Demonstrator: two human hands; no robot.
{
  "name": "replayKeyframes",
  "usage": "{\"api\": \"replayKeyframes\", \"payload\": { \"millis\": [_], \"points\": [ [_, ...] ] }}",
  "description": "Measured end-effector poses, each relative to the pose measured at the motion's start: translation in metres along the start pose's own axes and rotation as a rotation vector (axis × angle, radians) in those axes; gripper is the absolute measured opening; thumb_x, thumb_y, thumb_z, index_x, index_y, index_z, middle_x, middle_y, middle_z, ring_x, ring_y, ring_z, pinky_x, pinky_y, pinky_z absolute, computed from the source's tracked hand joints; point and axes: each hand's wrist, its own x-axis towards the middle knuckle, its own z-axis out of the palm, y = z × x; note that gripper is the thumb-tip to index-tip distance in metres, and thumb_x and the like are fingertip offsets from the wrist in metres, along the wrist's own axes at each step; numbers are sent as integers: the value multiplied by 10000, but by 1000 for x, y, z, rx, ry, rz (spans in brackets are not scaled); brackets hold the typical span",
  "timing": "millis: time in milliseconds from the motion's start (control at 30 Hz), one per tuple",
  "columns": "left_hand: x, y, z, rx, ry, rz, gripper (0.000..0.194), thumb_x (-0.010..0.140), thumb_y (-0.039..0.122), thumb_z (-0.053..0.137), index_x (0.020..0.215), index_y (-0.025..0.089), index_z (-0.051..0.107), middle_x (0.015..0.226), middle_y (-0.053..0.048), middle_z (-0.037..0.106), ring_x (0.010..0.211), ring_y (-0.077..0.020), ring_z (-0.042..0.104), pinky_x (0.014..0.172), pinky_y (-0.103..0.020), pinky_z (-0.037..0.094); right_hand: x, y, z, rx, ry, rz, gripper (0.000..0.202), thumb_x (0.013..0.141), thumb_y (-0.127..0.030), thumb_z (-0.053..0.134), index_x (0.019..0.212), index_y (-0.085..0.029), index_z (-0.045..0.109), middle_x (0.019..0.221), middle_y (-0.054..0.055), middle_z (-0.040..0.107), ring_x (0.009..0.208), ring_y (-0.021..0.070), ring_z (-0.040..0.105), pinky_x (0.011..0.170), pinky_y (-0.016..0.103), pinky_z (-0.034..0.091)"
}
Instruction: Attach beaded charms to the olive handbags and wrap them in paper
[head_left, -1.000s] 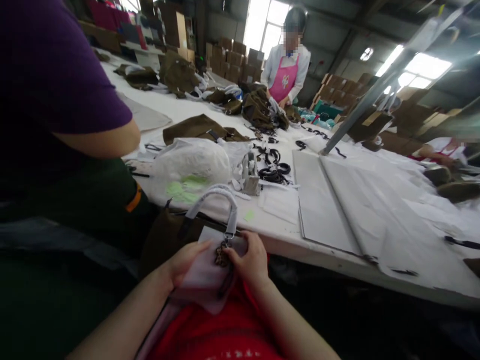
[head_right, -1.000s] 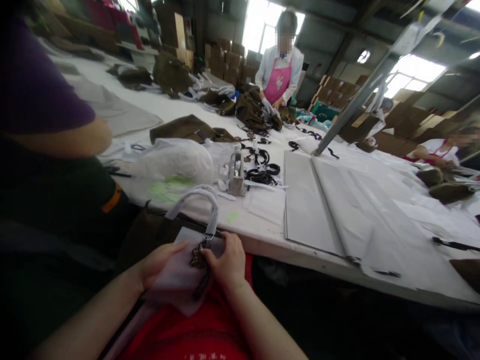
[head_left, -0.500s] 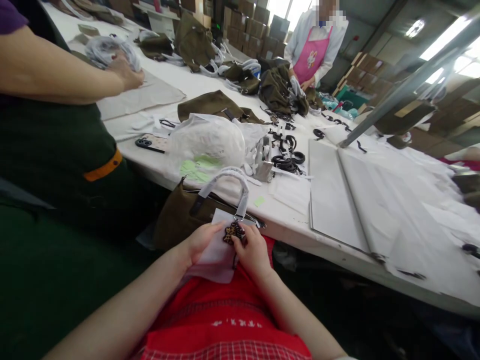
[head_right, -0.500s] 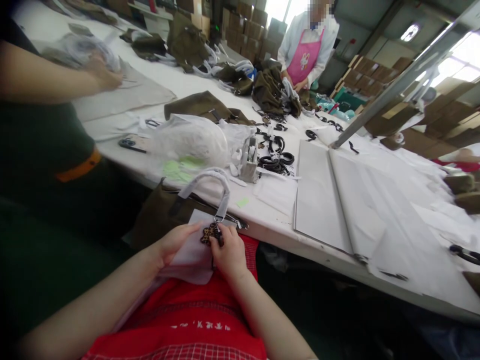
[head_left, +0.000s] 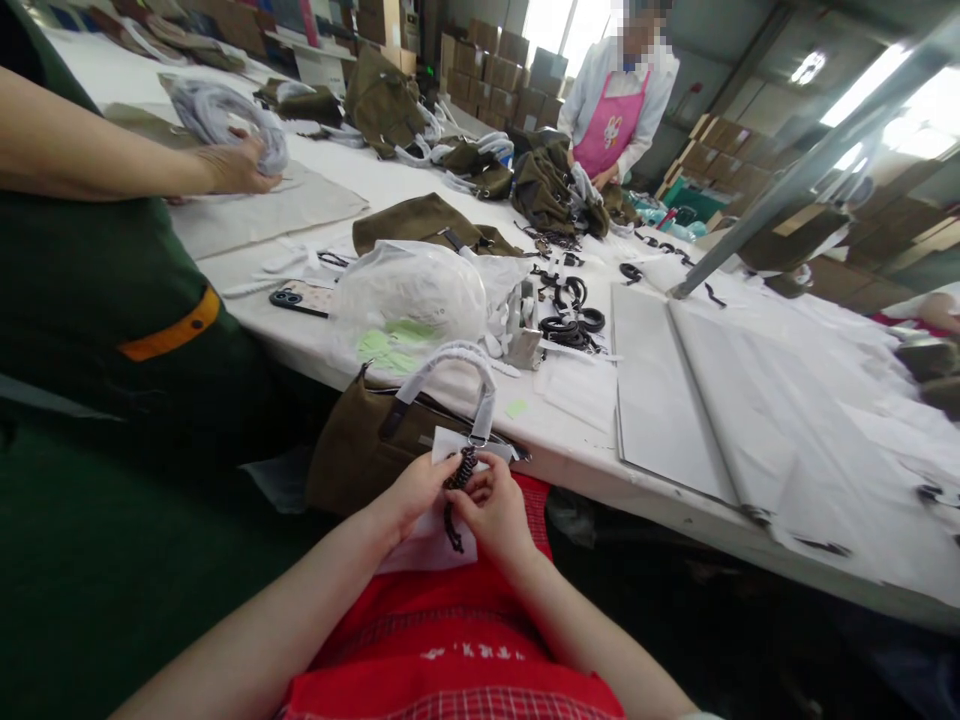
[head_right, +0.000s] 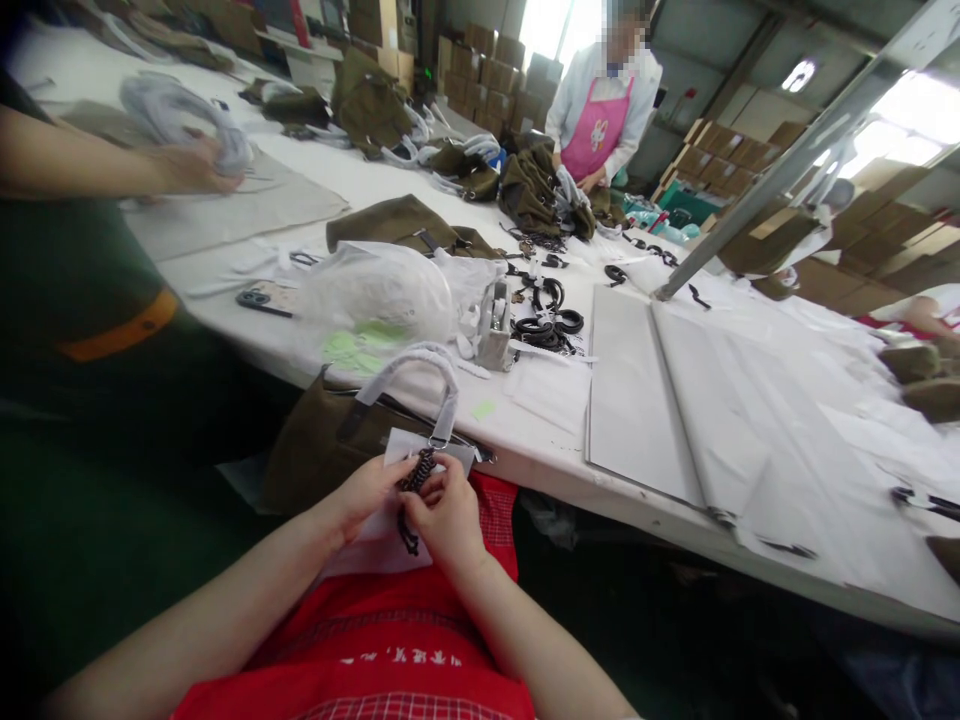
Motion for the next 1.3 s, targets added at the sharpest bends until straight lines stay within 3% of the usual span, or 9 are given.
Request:
{"api": "replayKeyframes", "payload": {
  "millis": [167, 333, 433, 567, 733, 833, 1000, 1167, 1300],
  "points": [
    [-3, -2, 7, -67, -3, -18, 328, 723, 394, 736, 887, 112, 702, 832, -87, 739, 784, -226, 679, 754, -331, 521, -3, -2, 0, 11, -32, 13, 440, 710, -262, 685, 1103, -202, 496, 689, -42, 650, 581, 142, 646, 565, 247, 524],
    [-1, 0, 8, 130, 85, 68, 334, 580, 307, 832, 821, 120, 696, 744, -50, 718, 736, -216, 660, 710, -309, 503, -2, 1, -2, 18, -71, -24, 455, 708, -207, 638, 1138, -188, 489, 690, -34, 647, 572, 147, 650, 555, 244, 525],
    [2, -1, 4, 110, 54, 40, 333, 612, 339, 800, 826, 106, 695, 742, -66, 721, 703, -219, 659, 677, -316, 492, 0, 7, -8, 0, -50, -24, 339, 778, -216, 565, 1111, -184, 513, 675, -16, 664, 570, 159, 660, 545, 253, 520],
    [3, -6, 2, 13, -16, -61, 345, 652, 344, 766, 879, 95, 691, 746, -88, 729, 644, -220, 663, 643, -331, 494, 7, 14, -15, 21, -24, 99, 195, 829, -324, 560, 972, -192, 543, 585, -18, 653, 465, 169, 634, 437, 243, 467],
    [0, -14, 6, -60, -28, -87, 257, 681, 320, 750, 819, 116, 680, 608, -28, 675, 531, -169, 616, 577, -291, 471, 15, 15, -9, 164, -140, 233, 195, 836, -388, 558, 870, -197, 547, 560, -31, 626, 397, 140, 584, 376, 213, 422],
    [2, -15, 4, -122, -15, -92, 271, 696, 341, 752, 830, 116, 682, 666, -46, 700, 588, -182, 644, 615, -297, 500, 15, 12, -7, 95, -116, 154, 193, 853, -391, 545, 853, -199, 559, 579, -24, 624, 453, 141, 599, 429, 226, 459],
    [9, -12, -1, -239, -2, -205, 276, 793, 366, 656, 869, 104, 694, 766, -115, 745, 703, -239, 698, 743, -362, 548, 3, 3, -14, -283, -9, -116, 141, 873, -332, 549, 887, -207, 612, 743, 11, 690, 650, 157, 652, 624, 255, 487],
    [8, -8, 5, -267, -47, -247, 160, 753, 236, 632, 800, 103, 707, 762, -122, 752, 674, -234, 693, 724, -353, 551, -3, -6, -17, -430, 24, -159, 217, 845, -337, 598, 1017, -208, 624, 753, 4, 686, 660, 167, 638, 642, 268, 463],
    [4, -6, 6, -223, -53, -160, 137, 695, 185, 661, 799, 120, 721, 748, -88, 751, 695, -221, 688, 721, -315, 533, -3, -6, -17, -497, 32, -193, 211, 836, -311, 604, 1021, -212, 622, 749, -7, 679, 667, 166, 635, 642, 267, 454]
  ]
}}
